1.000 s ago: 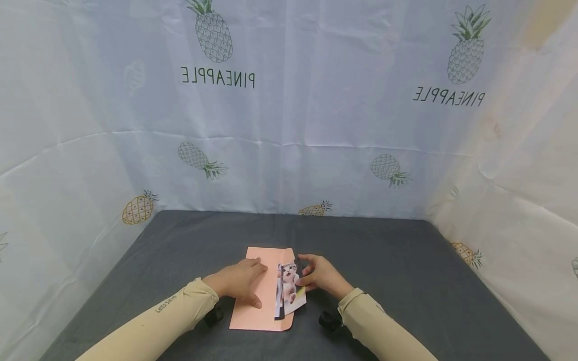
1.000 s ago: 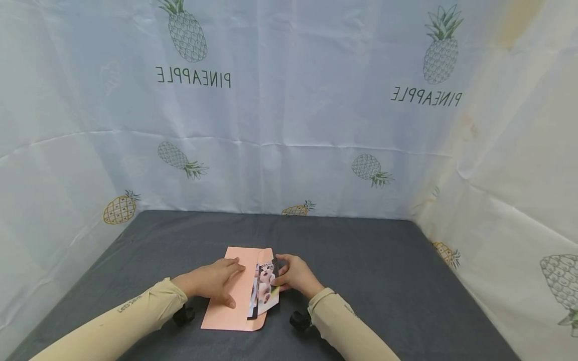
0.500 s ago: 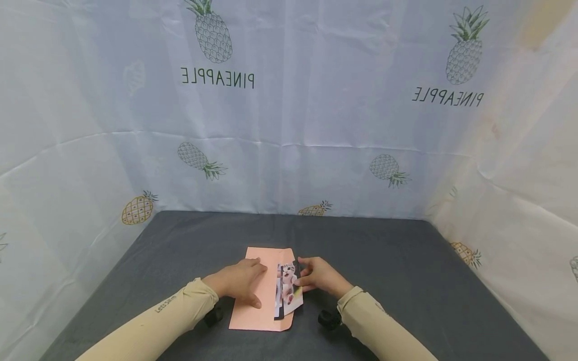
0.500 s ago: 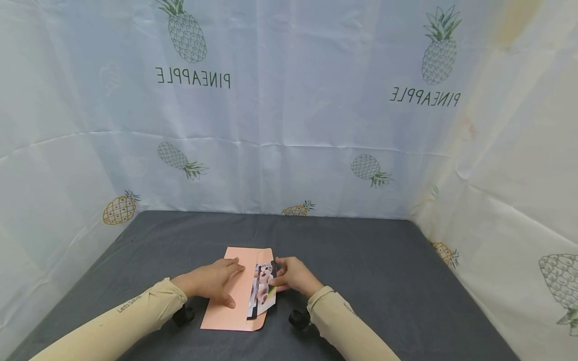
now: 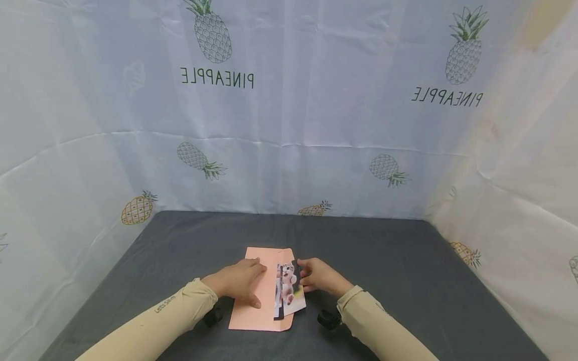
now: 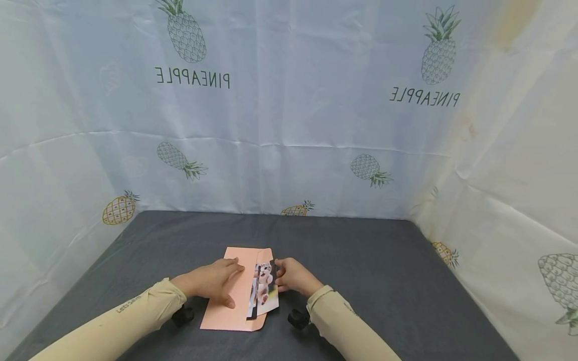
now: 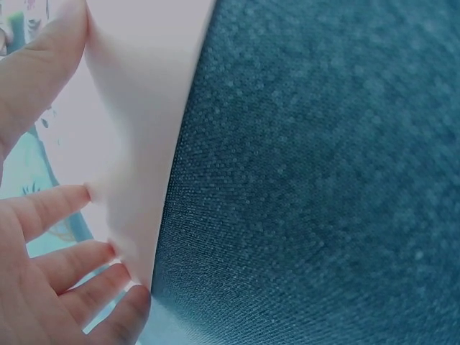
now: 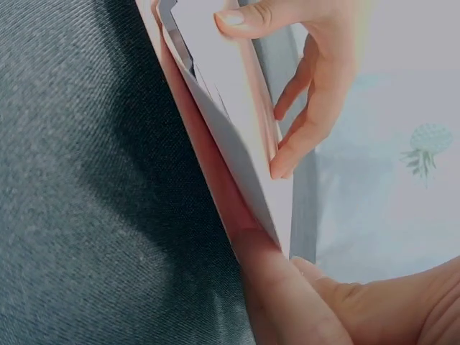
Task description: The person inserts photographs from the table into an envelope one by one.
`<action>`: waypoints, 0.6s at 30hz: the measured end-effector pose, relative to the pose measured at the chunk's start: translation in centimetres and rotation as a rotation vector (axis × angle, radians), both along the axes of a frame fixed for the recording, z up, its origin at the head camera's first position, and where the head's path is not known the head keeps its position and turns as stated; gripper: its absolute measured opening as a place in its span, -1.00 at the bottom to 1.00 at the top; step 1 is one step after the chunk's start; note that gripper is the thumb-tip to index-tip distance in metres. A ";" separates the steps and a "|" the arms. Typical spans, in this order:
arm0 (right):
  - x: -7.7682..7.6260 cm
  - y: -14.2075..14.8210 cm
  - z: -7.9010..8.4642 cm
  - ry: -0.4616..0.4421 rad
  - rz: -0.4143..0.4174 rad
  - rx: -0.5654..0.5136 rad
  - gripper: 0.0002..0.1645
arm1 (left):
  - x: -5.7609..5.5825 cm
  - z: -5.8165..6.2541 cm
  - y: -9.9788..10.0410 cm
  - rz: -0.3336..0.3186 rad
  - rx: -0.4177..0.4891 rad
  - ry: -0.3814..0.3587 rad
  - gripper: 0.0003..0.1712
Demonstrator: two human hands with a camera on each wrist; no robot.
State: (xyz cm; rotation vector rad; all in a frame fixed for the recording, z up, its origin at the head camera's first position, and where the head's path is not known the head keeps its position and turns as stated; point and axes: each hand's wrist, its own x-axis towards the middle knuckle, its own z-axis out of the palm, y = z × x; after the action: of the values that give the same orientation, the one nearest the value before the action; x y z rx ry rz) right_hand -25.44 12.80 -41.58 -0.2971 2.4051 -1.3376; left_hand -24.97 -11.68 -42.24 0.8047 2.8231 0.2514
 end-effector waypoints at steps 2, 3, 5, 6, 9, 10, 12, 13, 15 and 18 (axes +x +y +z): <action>0.0 0.0 0.0 0.007 -0.010 0.004 -0.23 | 0.0 0.0 0.0 0.003 -0.001 -0.002 0.03; -0.1 0.0 -0.1 0.010 -0.016 0.000 -0.22 | 0.0 0.0 0.0 0.005 -0.002 -0.003 0.03; -0.1 0.0 -0.2 0.015 -0.028 -0.004 -0.22 | 0.0 -0.1 0.0 0.007 -0.002 -0.005 0.04; -0.1 -0.1 -0.2 0.017 -0.035 -0.006 -0.22 | 0.0 -0.1 0.0 0.009 -0.002 -0.006 0.04; -0.1 -0.2 -0.4 0.016 -0.052 -0.017 -0.22 | -0.1 -0.1 0.0 0.011 -0.002 -0.008 0.04; -0.1 -0.2 -0.4 0.014 -0.056 -0.021 -0.22 | -0.1 -0.1 0.0 0.011 -0.001 -0.007 0.04; -0.1 -0.3 -0.5 0.014 -0.060 -0.032 -0.21 | -0.1 -0.1 -0.1 0.011 0.000 -0.008 0.04; -0.1 -0.3 -0.5 0.014 -0.059 -0.040 -0.20 | -0.1 -0.2 -0.1 0.010 0.001 -0.007 0.04; 0.0 -0.4 -0.6 0.016 -0.056 -0.057 -0.20 | -0.2 -0.2 -0.1 0.008 0.002 -0.007 0.04; 0.0 -0.6 -0.7 0.022 -0.055 -0.073 -0.20 | -0.2 -0.2 -0.2 0.006 0.004 -0.009 0.04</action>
State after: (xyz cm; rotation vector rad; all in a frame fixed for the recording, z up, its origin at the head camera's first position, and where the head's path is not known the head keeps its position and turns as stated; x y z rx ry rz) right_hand -25.41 12.20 -42.30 -0.2688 2.4028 -1.4554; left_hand -25.17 -11.85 -42.45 0.7942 2.8177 0.2617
